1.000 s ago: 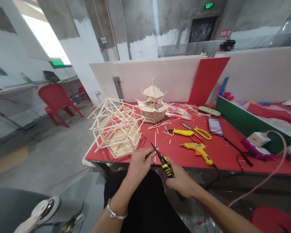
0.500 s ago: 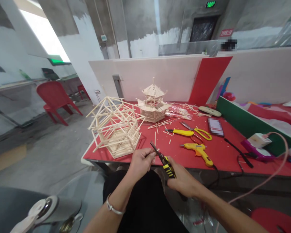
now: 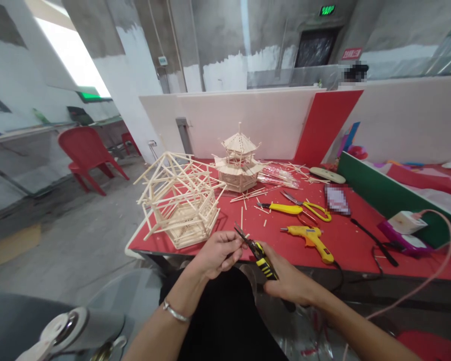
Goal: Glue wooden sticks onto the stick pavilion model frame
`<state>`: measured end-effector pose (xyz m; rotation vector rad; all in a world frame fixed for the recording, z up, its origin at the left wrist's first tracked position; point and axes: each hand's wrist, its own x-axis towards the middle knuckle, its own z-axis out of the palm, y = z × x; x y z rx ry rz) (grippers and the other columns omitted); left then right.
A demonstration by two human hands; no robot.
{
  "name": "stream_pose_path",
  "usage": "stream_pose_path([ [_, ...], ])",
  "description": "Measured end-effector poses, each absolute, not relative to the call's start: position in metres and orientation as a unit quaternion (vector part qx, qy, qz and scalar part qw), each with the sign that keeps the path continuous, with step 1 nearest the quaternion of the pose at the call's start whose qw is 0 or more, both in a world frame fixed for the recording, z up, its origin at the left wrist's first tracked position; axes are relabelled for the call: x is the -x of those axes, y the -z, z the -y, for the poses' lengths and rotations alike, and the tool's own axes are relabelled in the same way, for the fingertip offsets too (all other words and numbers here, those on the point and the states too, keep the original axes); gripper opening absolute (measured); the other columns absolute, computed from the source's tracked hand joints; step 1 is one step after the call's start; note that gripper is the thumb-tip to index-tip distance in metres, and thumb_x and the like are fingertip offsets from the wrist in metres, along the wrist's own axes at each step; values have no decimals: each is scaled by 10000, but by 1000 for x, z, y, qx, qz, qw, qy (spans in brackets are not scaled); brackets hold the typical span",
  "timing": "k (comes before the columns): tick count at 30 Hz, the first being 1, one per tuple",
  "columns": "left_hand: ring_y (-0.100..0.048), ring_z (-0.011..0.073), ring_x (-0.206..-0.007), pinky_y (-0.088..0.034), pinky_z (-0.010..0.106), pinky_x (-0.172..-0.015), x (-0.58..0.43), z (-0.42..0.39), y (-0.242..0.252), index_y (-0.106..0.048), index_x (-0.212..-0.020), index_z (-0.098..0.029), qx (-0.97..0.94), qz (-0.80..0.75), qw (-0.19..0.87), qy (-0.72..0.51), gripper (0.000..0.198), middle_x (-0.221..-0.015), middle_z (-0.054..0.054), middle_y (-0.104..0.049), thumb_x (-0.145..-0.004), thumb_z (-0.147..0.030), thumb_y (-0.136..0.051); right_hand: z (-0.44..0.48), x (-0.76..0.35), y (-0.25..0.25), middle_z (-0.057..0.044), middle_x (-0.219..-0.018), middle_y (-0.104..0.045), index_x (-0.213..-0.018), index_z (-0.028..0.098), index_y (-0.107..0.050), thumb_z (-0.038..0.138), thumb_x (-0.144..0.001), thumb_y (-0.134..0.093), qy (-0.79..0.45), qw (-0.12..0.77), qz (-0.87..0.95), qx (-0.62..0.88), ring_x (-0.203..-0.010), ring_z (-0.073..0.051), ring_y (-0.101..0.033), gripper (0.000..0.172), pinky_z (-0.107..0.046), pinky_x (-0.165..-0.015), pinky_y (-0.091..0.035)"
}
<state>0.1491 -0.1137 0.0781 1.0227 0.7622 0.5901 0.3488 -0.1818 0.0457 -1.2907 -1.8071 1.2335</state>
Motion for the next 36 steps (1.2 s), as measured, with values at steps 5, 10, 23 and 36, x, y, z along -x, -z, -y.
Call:
stream_pose_path([
  [5, -270, 9, -252, -103, 176, -296, -153, 116, -79, -608, -692, -129, -483, -387, 719, -317, 340, -444, -43, -522, -674, -443, -735, 181, -345, -46, 12, -899, -568, -1252, 204, -448, 104, -581, -527, -427, 272, 676, 536, -788, -166, -502, 682, -274, -686, -382],
  [10, -242, 15, -254, -107, 190, -296, -158, 113, -72, -555, -596, -150, -475, -412, 700, -339, 382, -415, -48, -491, -648, -484, -734, 178, -343, -39, 21, -856, -555, -1200, 198, -469, 117, -580, -529, -443, 263, 652, 555, -752, -158, -489, 628, -266, -656, -366],
  [23, -292, 47, -301, -175, 197, -341, -160, 112, -74, -517, -548, -178, -583, -448, 566, -372, 371, -381, -72, -392, -747, -469, -631, 185, -338, -31, 2, -931, -601, -1214, 205, -482, 104, -601, -507, -451, 300, 637, 548, -821, -181, -517, 621, -295, -748, -396],
  [36, -248, 30, -273, -114, 196, -316, -154, 114, -83, -505, -538, -171, -534, -401, 677, -309, 401, -374, -64, -423, -684, -497, -689, 190, -339, -35, 16, -881, -570, -1206, 191, -469, 70, -597, -485, -437, 298, 661, 532, -742, -142, -479, 620, -248, -650, -352],
])
